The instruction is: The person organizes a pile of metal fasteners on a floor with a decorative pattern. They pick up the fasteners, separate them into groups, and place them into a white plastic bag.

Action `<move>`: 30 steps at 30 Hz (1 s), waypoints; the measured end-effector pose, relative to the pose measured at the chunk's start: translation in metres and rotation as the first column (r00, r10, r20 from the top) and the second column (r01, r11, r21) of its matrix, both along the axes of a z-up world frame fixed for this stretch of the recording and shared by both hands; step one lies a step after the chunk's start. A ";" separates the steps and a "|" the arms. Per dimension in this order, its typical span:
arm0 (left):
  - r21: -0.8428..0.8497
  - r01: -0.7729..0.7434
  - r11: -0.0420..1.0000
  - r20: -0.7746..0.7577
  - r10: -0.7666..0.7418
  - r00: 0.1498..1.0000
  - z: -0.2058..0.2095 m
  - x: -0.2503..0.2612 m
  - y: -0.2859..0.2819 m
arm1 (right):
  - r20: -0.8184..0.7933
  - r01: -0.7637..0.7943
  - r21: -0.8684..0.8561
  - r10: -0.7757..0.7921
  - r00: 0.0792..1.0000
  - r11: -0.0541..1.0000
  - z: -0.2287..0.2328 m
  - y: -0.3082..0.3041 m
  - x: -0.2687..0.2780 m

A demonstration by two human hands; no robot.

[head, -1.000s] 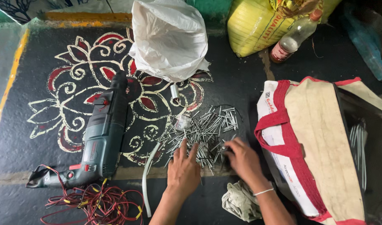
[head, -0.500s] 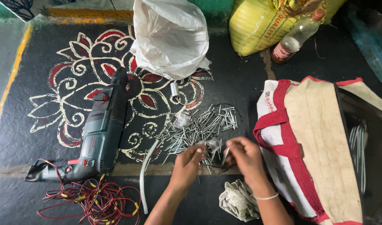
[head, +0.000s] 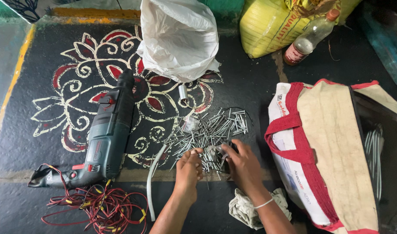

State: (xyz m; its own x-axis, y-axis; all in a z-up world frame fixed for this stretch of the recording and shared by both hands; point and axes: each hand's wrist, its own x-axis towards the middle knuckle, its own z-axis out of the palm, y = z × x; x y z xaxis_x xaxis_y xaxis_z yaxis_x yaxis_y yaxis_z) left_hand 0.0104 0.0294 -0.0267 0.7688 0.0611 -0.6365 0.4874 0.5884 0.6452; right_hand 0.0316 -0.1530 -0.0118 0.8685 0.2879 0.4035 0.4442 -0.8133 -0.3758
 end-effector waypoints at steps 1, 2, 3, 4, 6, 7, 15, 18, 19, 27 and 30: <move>0.022 -0.008 1.000 -0.010 0.008 1.000 0.003 -0.001 0.001 | -0.028 0.022 0.001 -0.022 0.999 1.000 -0.003 0.002 0.002; 0.044 -0.016 0.999 -0.020 0.017 1.000 0.005 -0.002 0.002 | -0.055 0.045 0.002 -0.045 0.997 0.999 -0.006 0.002 0.002; 0.085 -0.014 0.996 -0.013 0.015 1.000 0.008 -0.001 0.003 | -0.060 0.072 0.076 -0.067 0.996 0.994 -0.009 -0.002 0.003; 0.126 -0.012 0.992 -0.007 0.013 1.000 0.009 -0.001 0.003 | -0.066 0.099 0.150 -0.090 0.994 0.984 -0.012 -0.007 0.004; 0.386 0.092 0.918 0.000 -0.100 0.995 0.010 0.000 0.003 | -0.198 0.177 0.361 -0.110 0.974 0.916 -0.021 -0.019 0.007; 0.584 0.182 0.791 -0.025 -0.207 0.978 0.009 0.001 0.002 | -0.319 0.242 0.481 -0.089 0.944 0.843 -0.027 -0.024 0.011; 0.947 0.290 0.138 -0.155 -0.595 0.789 0.002 0.002 -0.011 | -0.701 0.604 0.698 0.195 0.686 0.386 -0.056 -0.035 0.014; 0.936 0.339 0.096 -0.216 -0.603 0.768 0.000 0.006 -0.014 | -0.695 0.612 0.712 0.221 0.684 0.345 -0.054 -0.034 0.013; 0.939 0.331 0.090 -0.214 -0.602 0.769 -0.002 0.006 -0.015 | -0.691 0.617 0.720 0.241 0.681 0.318 -0.052 -0.034 0.012; 0.973 0.190 0.131 -0.101 -0.502 0.859 -0.020 0.009 -0.015 | -0.736 0.685 0.675 0.314 0.599 0.273 -0.036 -0.031 0.014; 0.976 0.154 0.152 -0.062 -0.485 0.873 -0.019 0.009 -0.014 | -0.740 0.696 0.669 0.315 0.594 0.258 -0.034 -0.031 0.013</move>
